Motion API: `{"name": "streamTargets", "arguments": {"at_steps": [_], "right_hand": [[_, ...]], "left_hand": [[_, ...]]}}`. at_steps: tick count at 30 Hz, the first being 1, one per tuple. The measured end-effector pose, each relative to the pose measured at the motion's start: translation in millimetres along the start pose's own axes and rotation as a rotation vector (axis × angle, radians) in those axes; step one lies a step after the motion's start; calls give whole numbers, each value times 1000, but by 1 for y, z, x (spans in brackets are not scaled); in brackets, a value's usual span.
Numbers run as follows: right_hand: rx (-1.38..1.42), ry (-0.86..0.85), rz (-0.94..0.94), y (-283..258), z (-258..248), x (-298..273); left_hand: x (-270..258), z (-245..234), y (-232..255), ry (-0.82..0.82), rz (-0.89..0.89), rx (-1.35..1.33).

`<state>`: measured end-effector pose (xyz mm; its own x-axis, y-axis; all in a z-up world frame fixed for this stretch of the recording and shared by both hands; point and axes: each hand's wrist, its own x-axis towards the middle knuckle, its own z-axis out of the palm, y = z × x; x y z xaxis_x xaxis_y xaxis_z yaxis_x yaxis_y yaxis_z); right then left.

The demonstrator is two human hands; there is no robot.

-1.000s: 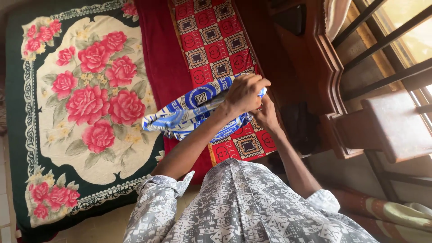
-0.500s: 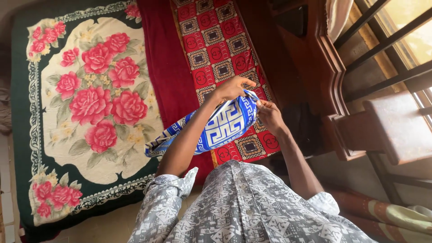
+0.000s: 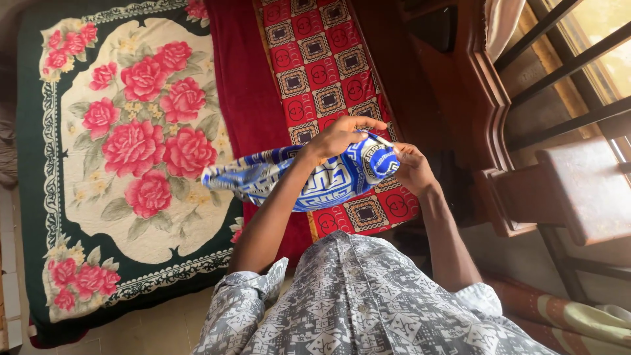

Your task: The person puts a pillow into a pillowcase, folds a red towel, and smooths out a floral bedsheet to arrange the bed linens.

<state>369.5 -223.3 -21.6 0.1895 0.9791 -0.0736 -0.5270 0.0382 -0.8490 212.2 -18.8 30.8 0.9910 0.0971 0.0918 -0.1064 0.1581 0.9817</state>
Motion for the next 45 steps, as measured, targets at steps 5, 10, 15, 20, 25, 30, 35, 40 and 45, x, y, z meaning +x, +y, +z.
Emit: {"name": "streamTargets", "arguments": {"at_steps": [5,10,15,20,25,30,35,40,45], "right_hand": [[19,-66,33,13,-22,4],[28,-57,34,9,-13,3],[176,40,51,0,13,2],[101,48,59,-3,3,-1],[95,-19,145,-4,0,1],[215,50,207,-12,11,-4],[122,-47,283,-6,-5,-7],[-7,-26,428,-5,2,-4],[-299,163,510,-4,-26,-8]], "left_hand": [[-10,9,8,111,-49,-62],[1,6,-35,177,97,143],[-5,12,-26,146,-358,360],[-20,28,8,17,-315,195],[-17,32,-30,-27,-181,-234],[-22,33,-34,66,-213,-147],[-24,23,-60,36,-228,-24],[-45,19,-66,83,-130,284],[-106,27,8,389,-96,415]]}}
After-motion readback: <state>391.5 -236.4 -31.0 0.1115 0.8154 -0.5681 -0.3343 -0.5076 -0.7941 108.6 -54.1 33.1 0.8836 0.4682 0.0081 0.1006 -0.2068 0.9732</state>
